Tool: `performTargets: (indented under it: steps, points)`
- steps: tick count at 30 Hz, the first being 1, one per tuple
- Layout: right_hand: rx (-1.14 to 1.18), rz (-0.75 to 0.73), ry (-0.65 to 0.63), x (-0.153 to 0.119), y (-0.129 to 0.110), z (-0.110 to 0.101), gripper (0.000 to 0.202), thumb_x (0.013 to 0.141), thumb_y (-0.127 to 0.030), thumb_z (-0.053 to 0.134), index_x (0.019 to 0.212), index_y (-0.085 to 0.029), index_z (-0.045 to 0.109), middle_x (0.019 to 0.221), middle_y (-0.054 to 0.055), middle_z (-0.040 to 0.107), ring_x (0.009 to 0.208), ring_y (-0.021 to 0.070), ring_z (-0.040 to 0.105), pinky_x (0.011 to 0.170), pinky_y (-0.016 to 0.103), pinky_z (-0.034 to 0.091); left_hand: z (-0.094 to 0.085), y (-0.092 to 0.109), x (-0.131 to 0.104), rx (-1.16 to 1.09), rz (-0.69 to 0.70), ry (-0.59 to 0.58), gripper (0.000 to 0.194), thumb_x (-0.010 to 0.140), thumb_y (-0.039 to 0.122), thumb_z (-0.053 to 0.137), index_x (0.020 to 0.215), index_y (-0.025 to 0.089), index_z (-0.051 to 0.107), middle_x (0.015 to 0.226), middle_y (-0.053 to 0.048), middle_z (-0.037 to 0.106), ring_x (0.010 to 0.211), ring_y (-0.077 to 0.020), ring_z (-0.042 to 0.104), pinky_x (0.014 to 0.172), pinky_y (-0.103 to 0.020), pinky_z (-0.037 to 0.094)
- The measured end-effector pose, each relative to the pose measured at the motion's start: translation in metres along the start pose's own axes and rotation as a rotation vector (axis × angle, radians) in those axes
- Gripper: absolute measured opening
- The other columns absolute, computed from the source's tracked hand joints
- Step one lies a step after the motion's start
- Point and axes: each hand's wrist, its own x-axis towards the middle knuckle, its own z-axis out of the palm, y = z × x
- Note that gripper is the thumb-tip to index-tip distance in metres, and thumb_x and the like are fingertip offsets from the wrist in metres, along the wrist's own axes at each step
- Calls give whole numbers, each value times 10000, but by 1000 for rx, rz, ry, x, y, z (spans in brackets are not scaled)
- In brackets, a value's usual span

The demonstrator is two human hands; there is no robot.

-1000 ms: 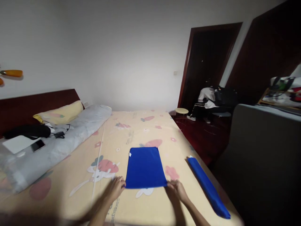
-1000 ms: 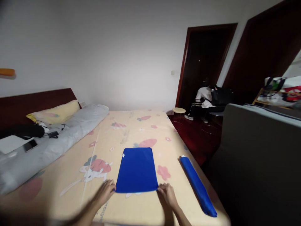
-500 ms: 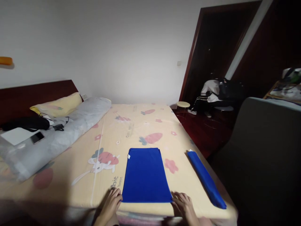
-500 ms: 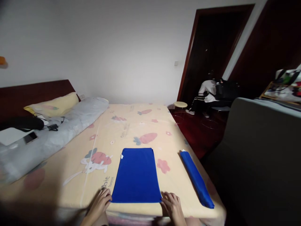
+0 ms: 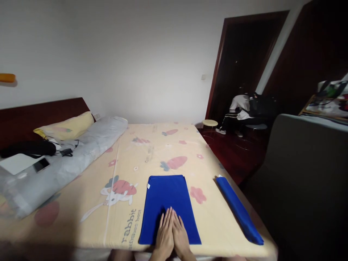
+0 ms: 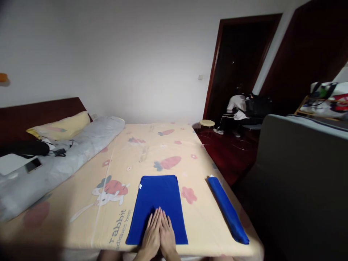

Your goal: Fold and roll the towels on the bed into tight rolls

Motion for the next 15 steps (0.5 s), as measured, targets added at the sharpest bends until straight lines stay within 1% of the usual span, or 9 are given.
performTargets:
  steps: [2, 4, 5, 7, 10, 12, 13, 15]
  points:
    - [5, -62, -56, -3, 2, -2, 701, 885, -200, 429, 1484, -354, 99, 1522, 0, 298, 1379, 253, 373, 1108, 485, 393, 14, -11, -5, -9, -1, -34, 645, 929, 274, 276, 1482, 323, -51, 1593, 38, 143, 1465, -191, 197, 1214, -446, 229]
    - [-11, -94, -80, -12, 13, -11, 669, 915, -277, 436, 1486, -358, 97, 1535, 0, 275, 1393, 256, 351, 1123, 484, 369, 18, -31, -15, 30, -43, -37, 617, 945, 346, 282, 1473, 332, -38, 1587, 34, 171, 1460, -220, 217, 1202, -500, 243]
    - [-30, -81, -76, -17, 21, -17, 651, 929, -329, 430, 1488, -356, 97, 1538, 3, 272, 1395, 261, 349, 1124, 494, 363, 18, -43, -22, 61, -72, -20, 618, 947, 378, 290, 1470, 331, -34, 1585, 28, 183, 1457, -233, 227, 1192, -521, 253]
    - [-82, -6, -50, -30, 40, -25, 637, 943, -426, 406, 1491, -339, 95, 1538, 15, 279, 1394, 276, 352, 1115, 525, 360, 16, -69, -37, 138, -136, 44, 641, 942, 417, 316, 1469, 318, -36, 1580, 12, 213, 1446, -246, 260, 1172, -529, 282]
    - [-172, 147, 1, -50, 69, -27, 636, 941, -518, 369, 1493, -295, 146, 1525, 39, 319, 1386, 300, 366, 1109, 576, 339, 16, -102, -57, 255, -184, 167, 644, 943, 412, 330, 1470, 309, -25, 1555, -6, 303, 1405, -238, 357, 1148, -502, 309]
    - [-213, 210, 23, -58, 82, -24, 642, 933, -566, 351, 1486, -261, 232, 1504, 57, 370, 1381, 311, 376, 1126, 590, 300, 16, -113, -64, 323, -191, 252, 627, 947, 404, 322, 1471, 303, -9, 1515, -19, 393, 1366, -244, 423, 1134, -518, 304]
    - [-229, 238, 40, -58, 84, -22, 666, 924, -593, 346, 1480, -236, 266, 1493, 75, 392, 1379, 317, 378, 1136, 592, 281, 15, -114, -65, 355, -199, 301, 624, 948, 408, 316, 1474, 292, 0, 1496, -33, 428, 1356, -253, 435, 1130, -535, 293]
    - [-257, 307, 104, -52, 80, -21, 752, 902, -643, 339, 1483, -171, 268, 1496, 128, 382, 1390, 336, 353, 1146, 595, 253, 8, -106, -59, 410, -244, 400, 638, 945, 421, 316, 1487, 254, 25, 1499, -74, 426, 1382, -280, 392, 1132, -573, 250]
